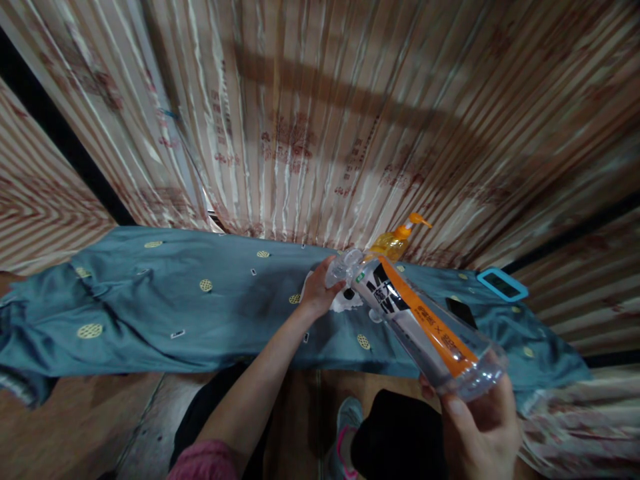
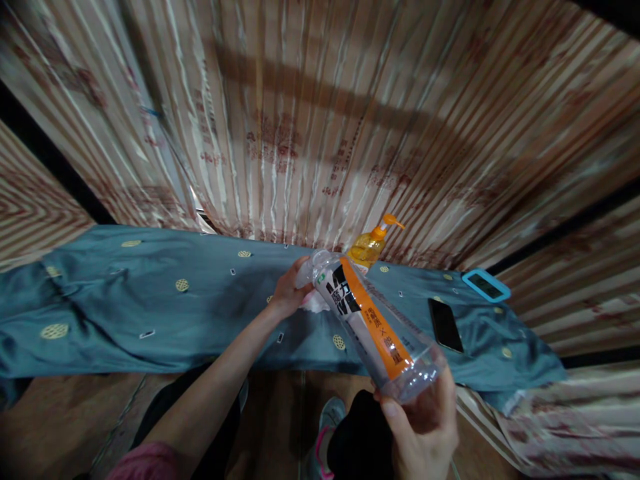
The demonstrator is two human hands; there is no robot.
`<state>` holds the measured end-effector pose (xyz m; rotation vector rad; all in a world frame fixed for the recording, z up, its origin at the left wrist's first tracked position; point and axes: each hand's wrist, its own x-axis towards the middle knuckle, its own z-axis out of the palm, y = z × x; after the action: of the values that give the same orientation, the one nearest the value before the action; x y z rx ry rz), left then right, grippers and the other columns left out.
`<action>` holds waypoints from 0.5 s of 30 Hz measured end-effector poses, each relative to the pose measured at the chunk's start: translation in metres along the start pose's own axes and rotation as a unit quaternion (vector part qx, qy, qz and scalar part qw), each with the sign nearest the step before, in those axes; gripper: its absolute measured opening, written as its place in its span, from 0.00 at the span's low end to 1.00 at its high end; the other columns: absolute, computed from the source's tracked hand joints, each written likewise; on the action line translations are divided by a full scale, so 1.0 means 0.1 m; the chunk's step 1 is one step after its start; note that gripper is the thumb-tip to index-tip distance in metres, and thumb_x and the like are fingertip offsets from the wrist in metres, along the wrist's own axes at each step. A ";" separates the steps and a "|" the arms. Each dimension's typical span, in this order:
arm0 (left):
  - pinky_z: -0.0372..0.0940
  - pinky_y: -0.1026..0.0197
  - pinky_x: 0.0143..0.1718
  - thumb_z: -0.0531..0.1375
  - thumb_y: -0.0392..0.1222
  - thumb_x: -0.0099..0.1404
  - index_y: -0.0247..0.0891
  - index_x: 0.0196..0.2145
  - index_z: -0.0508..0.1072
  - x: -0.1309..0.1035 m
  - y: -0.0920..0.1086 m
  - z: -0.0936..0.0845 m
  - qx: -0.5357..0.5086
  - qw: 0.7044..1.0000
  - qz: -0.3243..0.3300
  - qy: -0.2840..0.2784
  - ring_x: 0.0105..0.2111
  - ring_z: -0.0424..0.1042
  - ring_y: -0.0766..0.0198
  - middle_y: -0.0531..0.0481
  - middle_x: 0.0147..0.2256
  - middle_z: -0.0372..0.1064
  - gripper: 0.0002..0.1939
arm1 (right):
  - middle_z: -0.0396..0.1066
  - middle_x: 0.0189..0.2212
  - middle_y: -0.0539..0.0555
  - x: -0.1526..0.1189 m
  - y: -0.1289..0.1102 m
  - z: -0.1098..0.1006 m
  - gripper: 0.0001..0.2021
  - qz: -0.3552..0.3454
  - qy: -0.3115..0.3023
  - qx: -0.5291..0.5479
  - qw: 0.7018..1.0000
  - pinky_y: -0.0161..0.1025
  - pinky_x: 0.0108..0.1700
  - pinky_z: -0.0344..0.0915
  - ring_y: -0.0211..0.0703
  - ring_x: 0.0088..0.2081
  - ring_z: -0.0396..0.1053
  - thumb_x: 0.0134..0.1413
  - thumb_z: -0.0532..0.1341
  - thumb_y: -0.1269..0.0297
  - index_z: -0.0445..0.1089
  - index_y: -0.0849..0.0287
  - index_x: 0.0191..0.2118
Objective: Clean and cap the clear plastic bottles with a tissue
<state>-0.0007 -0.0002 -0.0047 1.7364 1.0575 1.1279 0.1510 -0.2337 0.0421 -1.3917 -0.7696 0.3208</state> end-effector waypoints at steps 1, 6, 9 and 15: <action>0.64 0.49 0.57 0.65 0.39 0.59 0.42 0.59 0.65 0.00 0.00 0.00 -0.002 1.000 0.002 -0.002 0.54 0.72 0.53 0.46 0.55 0.72 0.30 | 0.71 0.54 0.62 0.00 0.00 0.00 0.43 0.003 -0.001 0.000 1.000 0.39 0.33 0.71 0.46 0.36 0.73 0.43 0.72 0.61 0.58 0.55 0.67; 0.64 0.49 0.57 0.65 0.39 0.58 0.43 0.58 0.66 0.00 -0.01 0.00 0.005 1.000 0.005 0.006 0.54 0.72 0.53 0.47 0.55 0.72 0.30 | 0.71 0.52 0.62 0.00 -0.04 0.03 0.45 0.012 0.005 0.015 1.000 0.38 0.30 0.70 0.44 0.32 0.72 0.41 0.72 0.60 0.58 0.54 0.67; 0.64 0.48 0.58 0.65 0.39 0.59 0.45 0.59 0.65 -0.01 0.01 0.00 0.006 1.000 -0.004 0.004 0.54 0.71 0.53 0.49 0.55 0.72 0.30 | 0.71 0.51 0.62 0.00 -0.06 0.04 0.46 0.019 0.011 0.015 1.000 0.38 0.31 0.70 0.44 0.32 0.72 0.41 0.73 0.59 0.58 0.55 0.67; 0.64 0.47 0.58 0.65 0.38 0.58 0.45 0.58 0.65 -0.01 0.02 0.00 0.003 1.000 -0.010 0.007 0.53 0.72 0.53 0.48 0.55 0.72 0.30 | 0.68 0.56 0.64 0.00 -0.07 0.02 0.47 0.021 0.003 -0.010 1.000 0.37 0.31 0.71 0.48 0.37 0.72 0.42 0.71 0.59 0.55 0.55 0.69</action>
<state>-0.0006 -0.0016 -0.0035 1.7216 1.0852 1.1262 0.1480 -0.2332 0.0483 -1.4281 -0.7409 0.3426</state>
